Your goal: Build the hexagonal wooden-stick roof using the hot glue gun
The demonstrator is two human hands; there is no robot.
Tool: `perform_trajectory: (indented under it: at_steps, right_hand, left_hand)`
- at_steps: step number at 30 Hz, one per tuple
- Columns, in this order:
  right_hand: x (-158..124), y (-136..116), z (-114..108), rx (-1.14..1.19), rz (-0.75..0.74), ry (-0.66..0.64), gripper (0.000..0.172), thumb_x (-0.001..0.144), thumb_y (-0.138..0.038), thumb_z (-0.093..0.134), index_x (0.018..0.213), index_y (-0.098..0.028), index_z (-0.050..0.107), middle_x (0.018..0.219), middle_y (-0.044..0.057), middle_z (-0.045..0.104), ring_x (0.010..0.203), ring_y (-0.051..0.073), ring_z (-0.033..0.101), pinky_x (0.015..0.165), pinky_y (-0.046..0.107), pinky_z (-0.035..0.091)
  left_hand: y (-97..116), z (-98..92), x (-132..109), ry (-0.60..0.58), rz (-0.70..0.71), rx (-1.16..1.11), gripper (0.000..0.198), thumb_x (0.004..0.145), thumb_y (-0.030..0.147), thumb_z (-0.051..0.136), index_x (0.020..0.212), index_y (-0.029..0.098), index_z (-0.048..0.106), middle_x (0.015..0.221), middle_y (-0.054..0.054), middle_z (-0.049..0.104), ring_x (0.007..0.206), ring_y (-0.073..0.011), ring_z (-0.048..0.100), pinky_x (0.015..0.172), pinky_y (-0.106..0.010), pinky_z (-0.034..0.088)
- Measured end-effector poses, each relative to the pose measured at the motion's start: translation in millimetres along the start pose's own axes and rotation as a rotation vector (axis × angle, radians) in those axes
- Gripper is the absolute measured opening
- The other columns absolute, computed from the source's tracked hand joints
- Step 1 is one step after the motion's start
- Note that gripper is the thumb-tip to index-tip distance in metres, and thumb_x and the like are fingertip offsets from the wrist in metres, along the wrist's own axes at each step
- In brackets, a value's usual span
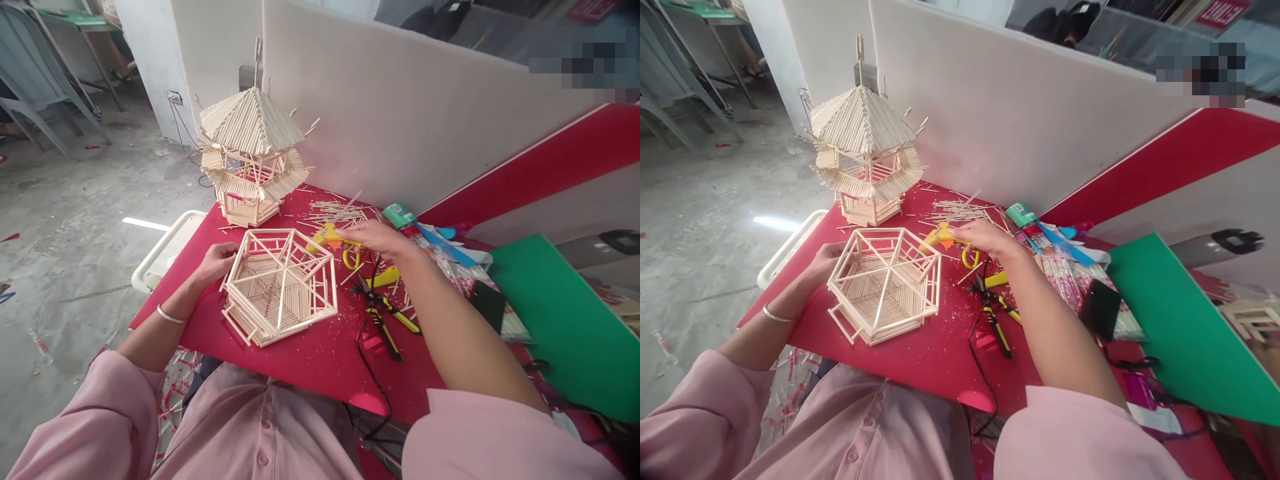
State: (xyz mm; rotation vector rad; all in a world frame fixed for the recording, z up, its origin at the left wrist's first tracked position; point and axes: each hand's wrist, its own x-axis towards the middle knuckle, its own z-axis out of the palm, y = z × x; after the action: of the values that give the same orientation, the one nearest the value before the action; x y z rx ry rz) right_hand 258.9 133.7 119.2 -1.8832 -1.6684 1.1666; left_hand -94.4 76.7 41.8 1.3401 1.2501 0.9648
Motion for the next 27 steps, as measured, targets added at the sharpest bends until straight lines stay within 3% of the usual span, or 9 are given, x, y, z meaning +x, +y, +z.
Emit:
perform_trajectory:
  at_steps: [2,5,9,13,19,23,27]
  right_hand:
    - [-7.2,0.5,-6.5,-0.044,-0.032,-0.014,0.043,0.065,-0.058,0.086,0.074,-0.016,0.08,0.068,0.002,0.07,0.053,0.008,0.052,0.049,0.02,0.04]
    - [-15.6,-1.1,-8.0,0.046,0.054,-0.013,0.04,0.067,-0.053,0.087,0.074,-0.014,0.079,0.066,0.005,0.071,0.054,0.009,0.054,0.046,0.019,0.039]
    - [-22.0,-3.1,-2.3,0.197,0.179,0.139,0.033,0.075,-0.044,0.085,0.078,-0.012,0.076,0.071,0.008,0.072,0.046,0.007,0.048,0.037,0.017,0.029]
    - [-34.4,-3.3,-4.4,0.218,0.174,0.188,0.034,0.077,-0.044,0.084,0.083,-0.012,0.075,0.074,0.008,0.072,0.044,0.005,0.046,0.036,0.016,0.026]
    - [-64.1,2.6,-11.2,0.131,0.106,0.187,0.043,0.069,-0.054,0.086,0.077,-0.013,0.075,0.072,0.007,0.071,0.047,0.007,0.049,0.038,0.018,0.029]
    - [-76.5,6.1,-3.8,0.087,0.056,0.229,0.047,0.068,-0.061,0.083,0.074,-0.014,0.075,0.071,0.007,0.072,0.049,0.009,0.051,0.04,0.019,0.032]
    - [-78.7,7.8,5.3,0.036,-0.024,0.254,0.054,0.066,-0.066,0.081,0.078,-0.014,0.077,0.074,0.007,0.073,0.052,0.01,0.053,0.044,0.02,0.036]
  left_hand:
    - [-0.8,0.0,0.1,0.001,0.007,0.004,0.045,0.059,0.054,0.083,0.06,0.015,0.061,0.052,0.004,0.047,0.049,-0.009,0.04,0.046,-0.023,0.031]
    - [-1.2,-0.4,-0.1,-0.001,0.013,0.009,0.043,0.059,0.053,0.084,0.06,0.015,0.064,0.051,0.004,0.047,0.049,-0.0092,0.041,0.046,-0.023,0.032]
    - [-3.7,-2.1,0.6,0.029,0.03,-0.003,0.043,0.059,0.054,0.085,0.064,0.014,0.069,0.056,0.001,0.057,0.053,-0.0111,0.048,0.047,-0.022,0.037]
    - [-10.6,-5.4,2.8,0.08,0.046,-0.065,0.041,0.06,0.05,0.085,0.076,0.013,0.077,0.067,-0.004,0.068,0.06,-0.0144,0.056,0.053,-0.024,0.043]
    - [-16.3,-11.2,8.1,0.131,0.163,-0.094,0.039,0.065,0.048,0.079,0.081,0.013,0.078,0.074,-0.006,0.071,0.066,-0.0159,0.059,0.062,-0.026,0.046]
    - [-14.1,-13.2,-9.8,0.371,0.328,0.056,0.03,0.074,0.043,0.072,0.084,0.015,0.077,0.09,-0.007,0.071,0.078,-0.0166,0.062,0.068,-0.026,0.048]
    - [-17.4,0.7,-67.3,0.667,0.536,0.265,0.022,0.086,0.039,0.067,0.087,0.019,0.076,0.096,-0.007,0.07,0.092,-0.0207,0.064,0.079,-0.032,0.051]
